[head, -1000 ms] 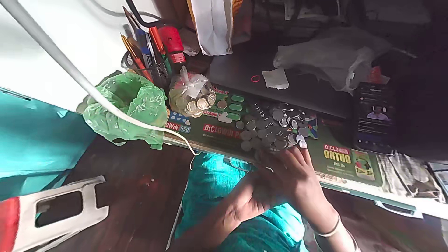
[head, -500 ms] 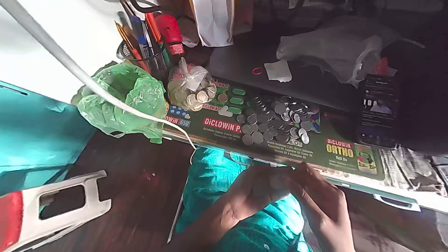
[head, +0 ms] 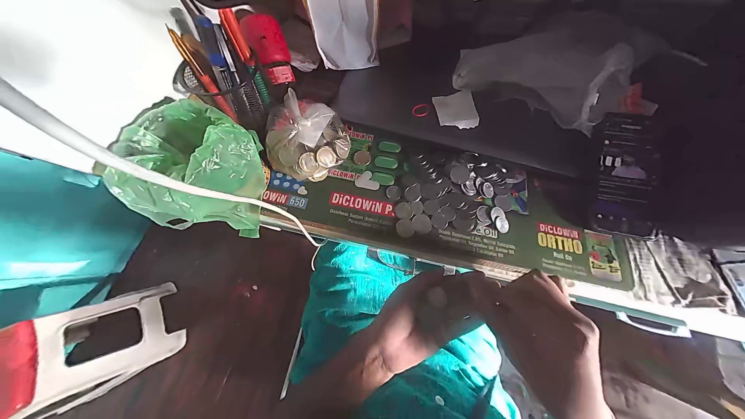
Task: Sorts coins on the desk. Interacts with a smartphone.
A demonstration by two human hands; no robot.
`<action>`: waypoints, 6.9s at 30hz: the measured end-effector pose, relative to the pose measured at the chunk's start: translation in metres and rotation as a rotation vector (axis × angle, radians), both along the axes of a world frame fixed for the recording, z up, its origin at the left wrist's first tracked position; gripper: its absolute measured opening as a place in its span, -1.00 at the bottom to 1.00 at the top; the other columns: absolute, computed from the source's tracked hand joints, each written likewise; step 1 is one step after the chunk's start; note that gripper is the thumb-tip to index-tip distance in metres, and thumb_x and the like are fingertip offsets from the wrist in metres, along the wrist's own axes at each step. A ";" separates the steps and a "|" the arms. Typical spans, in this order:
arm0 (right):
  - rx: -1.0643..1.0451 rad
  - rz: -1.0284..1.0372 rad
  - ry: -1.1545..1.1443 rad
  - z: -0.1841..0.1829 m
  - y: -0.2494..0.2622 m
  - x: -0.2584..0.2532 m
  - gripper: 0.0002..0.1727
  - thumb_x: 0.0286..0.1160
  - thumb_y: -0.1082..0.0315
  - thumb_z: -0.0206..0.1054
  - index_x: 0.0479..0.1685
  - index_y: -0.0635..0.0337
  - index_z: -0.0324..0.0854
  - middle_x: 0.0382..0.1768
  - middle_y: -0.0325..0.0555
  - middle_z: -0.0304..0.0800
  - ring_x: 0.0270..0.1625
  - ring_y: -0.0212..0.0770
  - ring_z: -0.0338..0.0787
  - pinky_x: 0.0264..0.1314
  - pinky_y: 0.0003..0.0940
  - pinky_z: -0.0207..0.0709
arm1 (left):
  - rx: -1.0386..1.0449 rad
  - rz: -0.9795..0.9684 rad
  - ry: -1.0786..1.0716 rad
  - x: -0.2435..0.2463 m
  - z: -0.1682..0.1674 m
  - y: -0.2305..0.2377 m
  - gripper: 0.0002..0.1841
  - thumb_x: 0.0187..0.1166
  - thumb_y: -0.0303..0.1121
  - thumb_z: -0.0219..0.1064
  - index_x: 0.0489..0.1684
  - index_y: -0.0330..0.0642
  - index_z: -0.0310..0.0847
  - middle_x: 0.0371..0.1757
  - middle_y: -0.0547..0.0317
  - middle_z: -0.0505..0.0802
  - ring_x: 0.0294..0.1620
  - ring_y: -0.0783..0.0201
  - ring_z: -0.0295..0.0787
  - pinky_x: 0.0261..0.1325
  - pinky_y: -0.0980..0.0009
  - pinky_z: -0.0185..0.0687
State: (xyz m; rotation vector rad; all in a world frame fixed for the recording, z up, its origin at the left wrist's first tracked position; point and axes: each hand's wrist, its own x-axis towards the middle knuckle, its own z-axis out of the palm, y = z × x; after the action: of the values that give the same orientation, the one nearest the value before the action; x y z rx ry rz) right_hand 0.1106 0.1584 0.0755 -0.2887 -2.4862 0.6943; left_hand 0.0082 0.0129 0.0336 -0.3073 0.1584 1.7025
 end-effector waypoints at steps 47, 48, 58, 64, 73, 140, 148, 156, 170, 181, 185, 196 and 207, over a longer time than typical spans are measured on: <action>0.247 -0.389 -0.083 -0.003 0.067 -0.009 -0.70 0.52 0.10 0.38 -0.10 0.07 0.95 -0.37 -0.06 0.80 -0.21 -0.02 0.71 -0.01 0.07 0.38 | -0.022 -0.122 0.068 0.020 -0.004 0.015 -0.53 0.82 -0.43 -0.20 0.60 -0.25 0.41 0.35 -0.20 0.79 0.44 -0.06 0.72 0.54 0.14 0.57; 0.231 -0.357 -0.122 -0.002 0.070 -0.010 -0.65 0.53 0.04 0.37 -0.07 0.06 0.94 -0.31 -0.03 0.83 -0.15 0.03 0.74 0.01 0.12 0.38 | -0.035 -0.127 0.064 0.020 -0.005 0.015 -0.53 0.80 -0.45 -0.19 0.61 -0.26 0.41 0.35 -0.20 0.79 0.44 -0.06 0.72 0.54 0.14 0.58; 0.274 -0.206 -0.070 0.005 0.085 -0.037 -0.71 0.49 0.16 0.32 -0.28 0.10 0.93 -0.44 -0.09 0.80 -0.30 -0.09 0.69 -0.11 -0.06 0.36 | -0.005 -0.131 0.039 0.018 -0.008 0.013 -0.53 0.75 -0.50 -0.15 0.54 -0.34 0.48 0.35 -0.23 0.78 0.45 -0.06 0.71 0.56 0.14 0.55; 0.254 -0.156 0.049 -0.006 0.065 -0.045 -0.77 0.58 0.26 0.37 -0.20 0.13 0.94 -0.35 -0.08 0.88 -0.23 -0.13 0.73 -0.06 -0.18 0.42 | -0.040 -0.144 0.034 0.018 -0.010 0.010 -0.53 0.75 -0.50 -0.13 0.55 -0.32 0.47 0.34 -0.22 0.79 0.42 -0.05 0.74 0.54 0.13 0.58; 0.213 -0.017 -0.137 0.000 0.076 -0.040 -0.65 0.63 0.13 0.31 0.20 0.03 0.87 -0.06 -0.02 0.86 0.00 -0.01 0.76 0.09 -0.15 0.59 | -0.033 -0.153 0.053 0.019 -0.011 0.009 -0.53 0.75 -0.49 -0.17 0.53 -0.32 0.48 0.33 -0.19 0.80 0.43 -0.05 0.73 0.54 0.12 0.57; 0.344 0.039 -0.242 0.018 0.043 -0.005 -0.60 0.52 0.40 0.12 -0.03 -0.11 0.92 -0.29 -0.04 0.73 -0.18 0.04 0.70 -0.21 -0.08 0.49 | -0.125 -0.117 -0.103 0.010 -0.005 0.036 -0.44 0.89 -0.20 -0.26 0.18 -0.39 0.69 0.07 -0.18 0.90 0.13 0.00 0.90 0.23 0.24 0.80; 0.296 0.109 -0.187 0.017 0.037 -0.026 -0.56 0.56 0.39 0.09 0.13 -0.15 0.89 -0.24 -0.03 0.75 -0.16 -0.01 0.68 -0.14 -0.12 0.50 | -0.154 -0.115 -0.101 0.008 0.001 0.033 -0.48 0.88 -0.22 -0.19 0.09 -0.35 0.73 -0.06 -0.10 0.92 -0.03 0.10 0.94 0.11 0.31 0.84; 0.364 0.060 -0.204 0.007 0.052 -0.018 -0.59 0.54 0.41 0.13 0.06 -0.14 0.91 -0.21 0.06 0.78 -0.13 0.11 0.71 -0.14 -0.03 0.52 | -0.045 -0.069 -0.124 0.009 -0.012 0.027 -0.51 0.88 -0.27 -0.19 0.28 -0.44 0.63 0.13 -0.24 0.86 0.20 -0.03 0.87 0.31 0.22 0.75; 0.309 -0.118 -0.193 0.001 0.071 -0.006 -0.65 0.67 0.10 0.27 -0.01 0.09 0.91 -0.24 -0.01 0.83 -0.11 0.02 0.76 -0.03 -0.10 0.57 | -0.040 -0.099 -0.088 0.014 -0.014 0.030 -0.52 0.88 -0.27 -0.17 0.29 -0.44 0.63 0.12 -0.24 0.87 0.21 -0.04 0.87 0.33 0.23 0.74; 0.137 -0.446 -0.101 0.004 0.076 0.014 -0.70 0.62 0.19 0.30 -0.15 0.17 0.91 -0.30 -0.05 0.80 -0.20 -0.28 0.74 -0.14 -0.49 0.57 | -0.037 -0.113 -0.089 0.015 -0.015 0.028 -0.51 0.87 -0.27 -0.17 0.31 -0.44 0.62 0.14 -0.26 0.87 0.22 -0.05 0.86 0.32 0.22 0.76; 0.187 -0.456 -0.087 0.007 0.076 0.025 -0.71 0.66 0.28 0.26 -0.03 0.19 0.90 -0.31 -0.03 0.78 -0.22 -0.27 0.71 -0.16 -0.51 0.55 | -0.050 -0.118 -0.081 0.017 -0.019 0.031 -0.53 0.87 -0.29 -0.17 0.34 -0.45 0.59 0.20 -0.28 0.84 0.28 -0.09 0.83 0.38 0.17 0.72; 0.221 -0.022 -0.171 0.001 0.041 0.038 -0.64 0.62 0.31 0.11 -0.05 -0.10 0.90 -0.39 -0.21 0.69 -0.23 -0.19 0.64 -0.11 -0.29 0.48 | -0.358 -0.192 -0.103 0.021 0.006 0.068 -0.57 0.87 -0.20 -0.15 -0.04 -0.28 0.64 -0.19 -0.06 0.87 -0.14 0.13 0.92 0.00 0.29 0.86; 0.256 -0.099 -0.200 0.002 0.044 -0.034 -0.61 0.64 0.08 0.25 0.08 0.11 0.89 -0.24 -0.01 0.80 -0.12 0.03 0.74 -0.01 -0.03 0.54 | -0.045 -0.167 0.009 0.023 -0.019 0.044 -0.65 0.86 -0.30 -0.09 0.00 -0.18 0.68 -0.44 0.23 0.76 -0.46 0.43 0.74 -0.35 0.62 0.67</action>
State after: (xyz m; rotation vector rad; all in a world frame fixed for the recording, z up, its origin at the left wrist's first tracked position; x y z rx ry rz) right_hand 0.0765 0.2026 0.0778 -0.3981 -2.6922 0.3137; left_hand 0.0315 0.0573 0.0145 -0.3112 0.2240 1.5368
